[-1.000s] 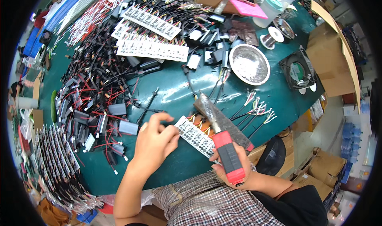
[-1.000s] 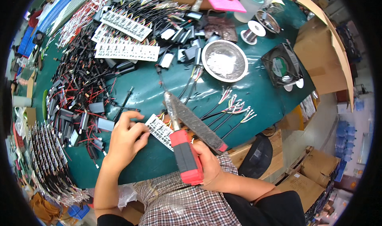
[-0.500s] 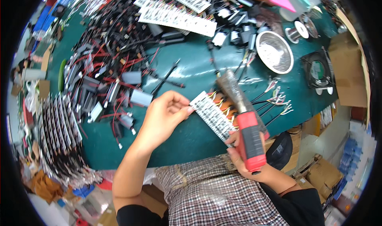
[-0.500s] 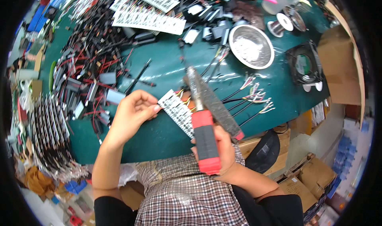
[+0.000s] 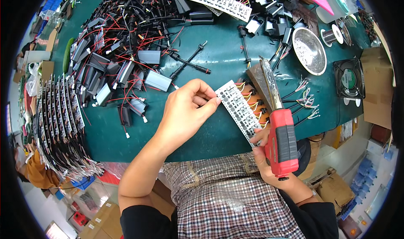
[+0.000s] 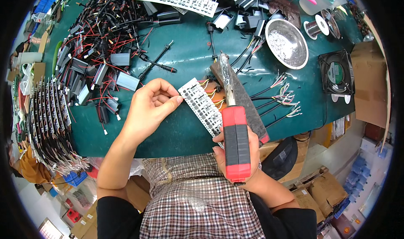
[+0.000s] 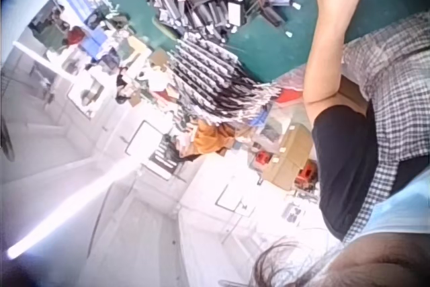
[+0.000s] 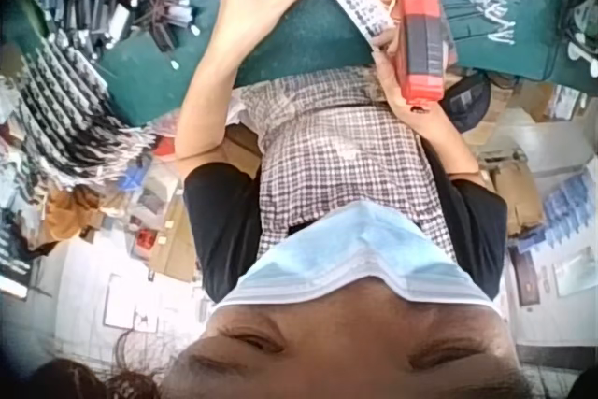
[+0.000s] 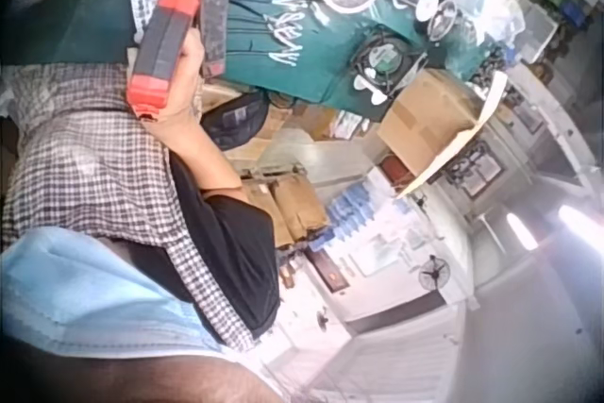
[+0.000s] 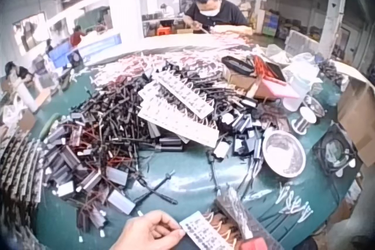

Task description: The person solders wires onto circuit boards using a soldering tool, sets the tool down, and wipes their hands with a paper wipe.

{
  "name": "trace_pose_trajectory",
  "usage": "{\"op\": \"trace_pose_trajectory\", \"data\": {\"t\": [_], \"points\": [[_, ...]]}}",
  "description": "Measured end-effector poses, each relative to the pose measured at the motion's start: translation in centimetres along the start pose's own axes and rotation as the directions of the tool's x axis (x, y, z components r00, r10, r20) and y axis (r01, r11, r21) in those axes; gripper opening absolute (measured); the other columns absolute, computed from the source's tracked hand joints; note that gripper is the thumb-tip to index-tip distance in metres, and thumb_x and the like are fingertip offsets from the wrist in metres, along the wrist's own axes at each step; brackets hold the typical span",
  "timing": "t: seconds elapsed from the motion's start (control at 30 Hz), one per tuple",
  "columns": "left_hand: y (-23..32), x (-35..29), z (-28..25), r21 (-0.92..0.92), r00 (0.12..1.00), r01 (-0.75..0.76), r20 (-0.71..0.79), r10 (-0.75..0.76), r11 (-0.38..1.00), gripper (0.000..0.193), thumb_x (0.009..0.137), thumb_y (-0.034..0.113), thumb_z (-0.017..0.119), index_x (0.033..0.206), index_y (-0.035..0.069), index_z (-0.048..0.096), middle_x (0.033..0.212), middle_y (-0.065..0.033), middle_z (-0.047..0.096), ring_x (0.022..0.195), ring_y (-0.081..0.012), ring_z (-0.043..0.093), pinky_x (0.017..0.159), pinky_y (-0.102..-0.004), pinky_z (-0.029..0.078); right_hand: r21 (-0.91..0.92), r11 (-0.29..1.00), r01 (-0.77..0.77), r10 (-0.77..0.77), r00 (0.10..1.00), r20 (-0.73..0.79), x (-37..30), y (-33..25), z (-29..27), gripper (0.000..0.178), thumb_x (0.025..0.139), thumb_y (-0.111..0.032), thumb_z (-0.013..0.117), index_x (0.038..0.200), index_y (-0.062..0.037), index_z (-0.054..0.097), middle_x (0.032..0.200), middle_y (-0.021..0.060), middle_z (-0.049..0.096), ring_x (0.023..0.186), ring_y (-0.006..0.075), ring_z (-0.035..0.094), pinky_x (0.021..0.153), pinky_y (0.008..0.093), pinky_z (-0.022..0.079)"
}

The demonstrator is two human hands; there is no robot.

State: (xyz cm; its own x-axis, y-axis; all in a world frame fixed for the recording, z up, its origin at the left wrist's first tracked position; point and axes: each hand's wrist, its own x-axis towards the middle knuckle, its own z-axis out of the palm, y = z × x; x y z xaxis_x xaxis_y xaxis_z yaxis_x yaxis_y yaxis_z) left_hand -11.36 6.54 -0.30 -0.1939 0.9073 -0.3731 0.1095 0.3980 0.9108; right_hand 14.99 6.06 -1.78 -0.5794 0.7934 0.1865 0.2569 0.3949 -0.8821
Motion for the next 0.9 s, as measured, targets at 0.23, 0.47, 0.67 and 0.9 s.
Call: {"op": "trace_pose_trajectory", "data": {"t": [0.23,0.47,0.67,0.9], "points": [[0.1,0.7,-0.7,-0.123,0.995,0.008,0.100,0.005,0.992,0.016,0.087,-0.002,0.074,0.093,0.001,0.060,0.088,-0.0021,0.067,0.073,-0.0010,0.059,0.065,-0.0166,0.048,0.019,1.000,-0.020,0.020,1.000,-0.004,0.0,-0.4,-0.1,0.062,0.084,0.002,0.075,0.133,0.0049,0.038,0.106,0.0159,0.067,0.088,0.0174,0.066,0.075,0.0263,0.052],[0.0,0.4,0.4,0.055,0.998,-0.061,-0.009,0.061,0.997,0.017,0.085,-0.004,0.072,0.093,0.001,0.058,0.085,-0.0011,0.065,0.070,-0.0027,0.059,0.063,-0.0189,0.048,-0.008,1.000,-0.002,0.003,0.998,0.056,0.7,-1.2,-0.6,0.042,0.084,0.005,0.071,0.116,0.0024,0.043,0.105,0.0143,0.060,0.091,0.0230,0.068,0.087,0.0371,0.053],[0.1,0.7,0.1,0.168,0.991,-0.129,-0.006,0.132,0.977,0.017,0.082,-0.001,0.073,0.092,0.001,0.060,0.084,-0.0002,0.063,0.067,-0.0026,0.055,0.059,-0.0204,0.044,0.060,0.996,-0.065,0.061,0.996,0.068,1.2,-2.1,-0.6,0.036,0.085,0.007,0.067,0.109,-0.0005,0.042,0.098,0.0120,0.057,0.093,0.0255,0.067,0.104,0.0497,0.048],[-0.2,1.0,-1.2,0.019,0.983,-0.141,0.126,0.137,0.990,0.015,0.086,-0.002,0.072,0.094,0.000,0.060,0.089,-0.0008,0.064,0.078,-0.0043,0.062,0.068,-0.0199,0.050,0.044,0.992,-0.114,0.111,0.991,0.073,1.3,-2.9,-0.6,0.035,0.085,0.008,0.066,0.107,-0.0016,0.041,0.095,0.0119,0.057,0.095,0.0244,0.066,0.107,0.0504,0.047]]}}
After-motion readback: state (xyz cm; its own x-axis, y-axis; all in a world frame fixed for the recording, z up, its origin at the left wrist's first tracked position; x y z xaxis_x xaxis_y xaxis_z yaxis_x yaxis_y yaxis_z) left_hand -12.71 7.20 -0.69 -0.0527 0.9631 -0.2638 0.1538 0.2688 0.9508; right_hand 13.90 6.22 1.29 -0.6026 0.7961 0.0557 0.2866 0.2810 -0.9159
